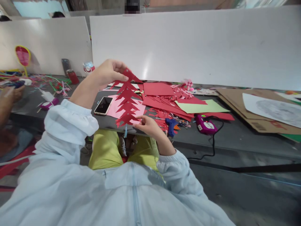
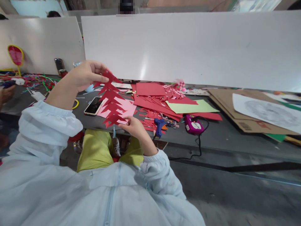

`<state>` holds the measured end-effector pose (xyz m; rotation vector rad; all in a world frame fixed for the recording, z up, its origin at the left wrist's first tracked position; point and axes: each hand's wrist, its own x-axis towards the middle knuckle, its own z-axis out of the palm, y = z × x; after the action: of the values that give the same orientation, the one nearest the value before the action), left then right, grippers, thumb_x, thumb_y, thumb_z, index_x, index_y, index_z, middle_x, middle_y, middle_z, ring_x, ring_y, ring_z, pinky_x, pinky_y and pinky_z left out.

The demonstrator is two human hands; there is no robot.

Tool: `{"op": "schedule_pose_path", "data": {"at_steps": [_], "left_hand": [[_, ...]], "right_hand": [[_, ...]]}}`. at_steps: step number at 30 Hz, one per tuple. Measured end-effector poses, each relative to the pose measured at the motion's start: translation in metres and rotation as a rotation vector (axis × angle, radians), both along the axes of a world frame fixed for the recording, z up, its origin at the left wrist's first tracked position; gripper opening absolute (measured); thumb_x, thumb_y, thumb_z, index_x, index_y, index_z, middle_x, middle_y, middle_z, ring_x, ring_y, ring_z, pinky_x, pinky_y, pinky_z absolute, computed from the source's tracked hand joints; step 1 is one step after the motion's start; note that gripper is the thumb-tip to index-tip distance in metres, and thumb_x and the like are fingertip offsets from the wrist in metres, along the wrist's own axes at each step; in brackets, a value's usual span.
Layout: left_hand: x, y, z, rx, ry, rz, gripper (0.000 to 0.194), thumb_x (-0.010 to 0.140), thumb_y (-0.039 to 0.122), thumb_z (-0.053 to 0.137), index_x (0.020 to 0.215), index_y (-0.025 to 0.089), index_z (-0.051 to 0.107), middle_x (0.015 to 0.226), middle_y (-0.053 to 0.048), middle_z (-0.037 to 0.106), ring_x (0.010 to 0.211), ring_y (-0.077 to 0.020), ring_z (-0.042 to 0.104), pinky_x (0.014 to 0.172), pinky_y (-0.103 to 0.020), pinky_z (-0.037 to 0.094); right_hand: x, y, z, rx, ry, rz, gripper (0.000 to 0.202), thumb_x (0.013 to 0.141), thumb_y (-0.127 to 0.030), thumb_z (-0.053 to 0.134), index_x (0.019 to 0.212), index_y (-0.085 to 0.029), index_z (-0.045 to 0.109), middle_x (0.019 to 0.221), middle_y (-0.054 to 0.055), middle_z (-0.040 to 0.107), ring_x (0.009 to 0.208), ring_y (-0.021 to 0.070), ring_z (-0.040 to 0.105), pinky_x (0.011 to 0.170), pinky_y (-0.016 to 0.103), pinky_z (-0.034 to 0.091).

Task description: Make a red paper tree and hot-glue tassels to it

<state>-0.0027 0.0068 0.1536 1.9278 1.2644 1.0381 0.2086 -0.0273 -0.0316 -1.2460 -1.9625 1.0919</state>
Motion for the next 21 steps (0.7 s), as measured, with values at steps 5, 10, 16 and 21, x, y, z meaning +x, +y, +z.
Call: {"op": "schedule_pose_path", "data": {"at_steps": [5,10,16,21], "left_hand": [[0.002,-0.007,0.008,0.007,0.011,0.026,0.018,0.069,0.011,0.078,0.083,0.014,0.067,0.080,-0.005,0.069,0.086,-0.0216,0.071,0.081,-0.040,0.056],[-0.002,-0.010,0.015,0.005,-0.041,0.000,0.019,0.065,0.010,0.077,0.081,0.015,0.069,0.080,-0.005,0.071,0.080,-0.0200,0.071,0.078,-0.039,0.056],[-0.009,0.001,0.037,0.108,-0.104,0.066,0.022,0.057,0.006,0.076,0.074,0.018,0.069,0.075,-0.003,0.068,0.072,-0.0157,0.063,0.083,-0.040,0.052],[-0.021,0.041,0.054,0.290,0.033,0.204,0.024,0.054,0.013,0.082,0.072,0.022,0.068,0.070,-0.001,0.067,0.073,-0.0188,0.061,0.081,-0.046,0.051]], "right_hand": [[-0.019,0.007,-0.018,0.034,0.055,-0.043,0.051,0.067,-0.047,0.077,0.106,-0.014,0.071,0.070,-0.004,0.058,0.067,0.0128,0.055,0.064,0.025,0.039],[-0.027,0.015,-0.023,0.064,0.203,-0.021,0.051,0.063,-0.054,0.077,0.096,-0.015,0.073,0.072,-0.004,0.056,0.065,0.0112,0.048,0.062,0.024,0.038],[-0.027,0.038,0.009,0.142,0.195,0.047,0.040,0.083,-0.050,0.059,0.095,-0.015,0.075,0.065,-0.003,0.056,0.058,0.0108,0.041,0.057,0.025,0.033],[-0.022,0.066,0.042,0.359,0.024,-0.169,0.050,0.084,-0.039,0.061,0.127,-0.014,0.064,0.094,0.008,0.070,0.069,0.0157,0.055,0.072,0.032,0.045]]}}
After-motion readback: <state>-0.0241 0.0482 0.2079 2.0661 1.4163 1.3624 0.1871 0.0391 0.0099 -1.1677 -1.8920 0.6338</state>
